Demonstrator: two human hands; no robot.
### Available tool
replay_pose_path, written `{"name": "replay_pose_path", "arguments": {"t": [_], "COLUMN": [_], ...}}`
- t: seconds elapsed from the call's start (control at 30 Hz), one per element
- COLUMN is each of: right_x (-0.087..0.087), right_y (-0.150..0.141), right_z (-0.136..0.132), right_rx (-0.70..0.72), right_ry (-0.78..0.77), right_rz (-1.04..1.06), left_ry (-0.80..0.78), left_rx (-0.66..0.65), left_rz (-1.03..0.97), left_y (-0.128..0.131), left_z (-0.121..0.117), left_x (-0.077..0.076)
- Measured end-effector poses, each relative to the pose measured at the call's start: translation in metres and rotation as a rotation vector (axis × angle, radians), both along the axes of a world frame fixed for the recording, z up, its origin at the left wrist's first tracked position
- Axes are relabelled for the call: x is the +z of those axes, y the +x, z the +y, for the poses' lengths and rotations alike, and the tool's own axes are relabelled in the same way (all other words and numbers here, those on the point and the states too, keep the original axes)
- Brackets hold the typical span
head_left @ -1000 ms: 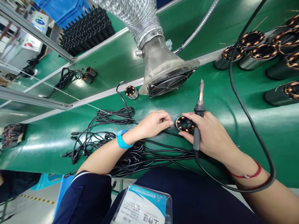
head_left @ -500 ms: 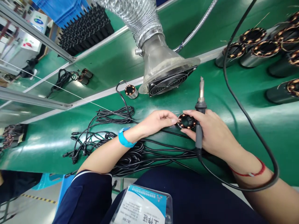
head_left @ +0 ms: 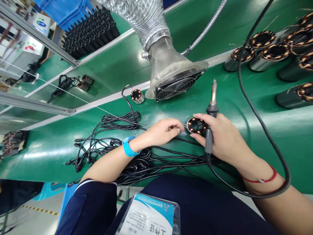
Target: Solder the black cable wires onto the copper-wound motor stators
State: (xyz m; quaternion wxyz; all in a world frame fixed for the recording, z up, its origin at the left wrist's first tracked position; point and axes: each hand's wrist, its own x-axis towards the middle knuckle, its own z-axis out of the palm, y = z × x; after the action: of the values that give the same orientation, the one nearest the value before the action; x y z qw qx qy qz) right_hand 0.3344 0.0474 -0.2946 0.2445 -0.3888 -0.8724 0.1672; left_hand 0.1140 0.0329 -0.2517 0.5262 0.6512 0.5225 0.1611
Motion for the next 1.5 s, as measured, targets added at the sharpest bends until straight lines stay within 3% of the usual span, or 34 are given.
{"name": "replay_pose_path", "arguments": {"t": [0.13,0.23,0.4,0.53,0.63,0.77,0.87,0.97,1.13,1.3,1.5], "right_x": [-0.001,0.0,0.003,0.004,0.002,0.005,0.017,0.036,0.055,0.054,0.058], "right_y": [0.0,0.0,-0.001,0.001,0.006,0.014,0.021,0.032,0.042,0.03,0.015], "right_z": [0.0,0.0,0.0,0.003,0.007,0.01,0.008,0.0,-0.017,-0.021,-0.024], "right_rx": [-0.001,-0.003,0.056,0.12,0.092,0.094,0.031,-0.104,-0.3,-0.212,-0.162], "right_ry": [0.015,0.028,0.071,0.087,0.058,-0.002,-0.017,0.011,0.042,-0.231,-0.457], "right_rz": [0.01,0.002,0.011,0.021,0.034,0.095,0.137,0.192,0.386,0.692,0.934], "left_ry": [0.091,0.11,-0.202,-0.282,-0.145,0.173,0.214,0.168,-0.08,-0.142,-0.175], "left_rx": [-0.105,-0.109,-0.06,0.017,0.017,-0.283,-0.403,-0.275,0.005,0.04,0.014], "left_rz": [0.046,-0.001,-0.297,-0.381,-0.153,0.33,0.439,0.274,-0.092,-0.161,-0.18], "left_y": [-0.001,-0.003,0.0,0.002,0.003,0.01,0.015,0.012,-0.002,-0.006,-0.006], "left_z": [-0.002,-0.001,0.003,0.0,-0.005,-0.013,-0.014,-0.014,-0.015,-0.015,-0.012], "left_x": [0.009,0.007,-0.005,-0.009,-0.008,-0.006,-0.004,0.002,0.015,0.015,0.014]}}
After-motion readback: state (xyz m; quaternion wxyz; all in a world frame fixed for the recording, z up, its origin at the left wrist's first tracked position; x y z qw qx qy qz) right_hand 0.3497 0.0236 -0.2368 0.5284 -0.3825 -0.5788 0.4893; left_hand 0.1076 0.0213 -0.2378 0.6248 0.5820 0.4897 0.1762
